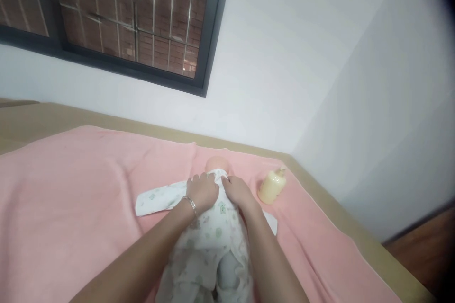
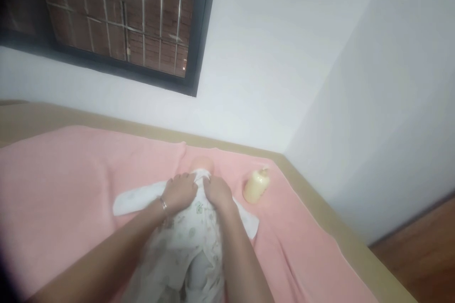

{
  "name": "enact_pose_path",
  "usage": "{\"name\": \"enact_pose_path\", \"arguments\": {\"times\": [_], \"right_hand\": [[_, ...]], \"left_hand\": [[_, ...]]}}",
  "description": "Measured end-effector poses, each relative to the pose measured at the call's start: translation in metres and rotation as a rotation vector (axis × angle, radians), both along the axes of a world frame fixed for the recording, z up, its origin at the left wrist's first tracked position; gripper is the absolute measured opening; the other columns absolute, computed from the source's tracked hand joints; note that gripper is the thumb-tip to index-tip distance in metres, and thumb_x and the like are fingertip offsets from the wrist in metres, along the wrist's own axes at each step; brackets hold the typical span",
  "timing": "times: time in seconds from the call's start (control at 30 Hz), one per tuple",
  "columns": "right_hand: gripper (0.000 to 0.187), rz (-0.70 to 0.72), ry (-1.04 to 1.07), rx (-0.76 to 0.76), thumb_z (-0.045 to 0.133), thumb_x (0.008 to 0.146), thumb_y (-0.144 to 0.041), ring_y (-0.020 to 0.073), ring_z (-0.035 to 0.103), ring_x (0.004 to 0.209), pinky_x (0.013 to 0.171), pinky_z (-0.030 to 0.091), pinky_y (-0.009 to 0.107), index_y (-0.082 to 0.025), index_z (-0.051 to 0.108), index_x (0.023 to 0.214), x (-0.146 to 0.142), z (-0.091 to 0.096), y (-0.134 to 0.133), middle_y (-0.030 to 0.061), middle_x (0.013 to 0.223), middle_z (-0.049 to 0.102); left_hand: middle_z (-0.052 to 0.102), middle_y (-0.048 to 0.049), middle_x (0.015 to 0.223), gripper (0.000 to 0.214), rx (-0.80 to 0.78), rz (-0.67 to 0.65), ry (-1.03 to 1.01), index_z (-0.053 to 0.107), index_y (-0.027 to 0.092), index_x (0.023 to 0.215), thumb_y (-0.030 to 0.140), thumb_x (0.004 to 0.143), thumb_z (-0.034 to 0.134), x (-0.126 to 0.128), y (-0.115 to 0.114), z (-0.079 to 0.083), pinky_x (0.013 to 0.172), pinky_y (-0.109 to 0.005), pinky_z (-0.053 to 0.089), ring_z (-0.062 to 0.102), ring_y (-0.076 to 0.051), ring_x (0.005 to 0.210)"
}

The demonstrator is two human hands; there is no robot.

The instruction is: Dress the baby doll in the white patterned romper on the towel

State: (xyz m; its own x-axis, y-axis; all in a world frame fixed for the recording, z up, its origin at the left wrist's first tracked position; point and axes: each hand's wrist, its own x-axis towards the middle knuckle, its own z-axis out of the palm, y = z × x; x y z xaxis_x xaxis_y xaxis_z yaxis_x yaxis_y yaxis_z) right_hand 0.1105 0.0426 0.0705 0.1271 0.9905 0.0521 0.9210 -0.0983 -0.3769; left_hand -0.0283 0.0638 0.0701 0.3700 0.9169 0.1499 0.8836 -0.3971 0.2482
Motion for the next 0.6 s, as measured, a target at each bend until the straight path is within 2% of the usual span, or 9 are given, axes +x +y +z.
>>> {"name": "enact_pose_path", "arguments": {"times": [0.1, 0.17, 0.3, 0.43, 0.6], "right_hand": [[0.061, 0.012, 0.062, -0.026, 0.012, 0.093, -0.045, 0.0206, 0.059, 0.09, 0.074, 0.04, 0.028, -0.012, 0.064, 0.096, 0.004, -0.004, 0.004, 0.0146, 0.102, 0.064], [0.061, 0.009, 0.011, -0.009, 0.013, 0.094, -0.044, 0.0216, 0.059, 0.09, 0.075, 0.04, 0.03, -0.012, 0.064, 0.095, 0.001, -0.002, 0.002, 0.015, 0.1, 0.064], [0.054, -0.031, -0.145, 0.047, 0.017, 0.094, -0.04, 0.0238, 0.059, 0.088, 0.075, 0.04, 0.033, -0.011, 0.064, 0.096, -0.013, 0.01, -0.008, 0.0166, 0.096, 0.064], [0.05, -0.07, -0.157, 0.026, 0.02, 0.093, -0.04, 0.0245, 0.059, 0.09, 0.074, 0.041, 0.033, -0.013, 0.063, 0.1, -0.019, 0.013, -0.01, 0.0157, 0.099, 0.064], [0.051, -0.13, -0.119, -0.003, 0.019, 0.093, -0.039, 0.025, 0.059, 0.094, 0.076, 0.042, 0.034, -0.013, 0.062, 0.102, -0.007, -0.001, 0.001, 0.0162, 0.104, 0.063]], "left_hand": [[0.057, -0.0116, 0.11, 0.034, 0.059, 0.003, 0.005, 0.052, 0.02, 0.108, 0.031, 0.084, 0.031, 0.003, -0.003, -0.002, 0.084, -0.043, 0.035, 0.05, -0.029, 0.101], [0.058, -0.0117, 0.108, 0.035, 0.064, 0.021, -0.019, 0.052, 0.019, 0.106, 0.033, 0.085, 0.029, 0.003, 0.0, -0.004, 0.084, -0.043, 0.035, 0.051, -0.029, 0.1], [0.059, -0.013, 0.106, 0.038, -0.029, 0.046, -0.065, 0.054, 0.018, 0.101, 0.04, 0.085, 0.028, -0.001, 0.012, -0.005, 0.08, -0.041, 0.037, 0.053, -0.029, 0.098], [0.061, -0.0123, 0.105, 0.044, -0.072, 0.048, -0.128, 0.055, 0.018, 0.1, 0.05, 0.084, 0.028, -0.005, 0.017, -0.003, 0.078, -0.037, 0.039, 0.055, -0.028, 0.097], [0.059, -0.0121, 0.109, 0.035, 0.007, 0.01, -0.038, 0.055, 0.018, 0.102, 0.036, 0.084, 0.031, -0.001, 0.003, 0.001, 0.084, -0.041, 0.037, 0.052, -0.029, 0.101]]}}
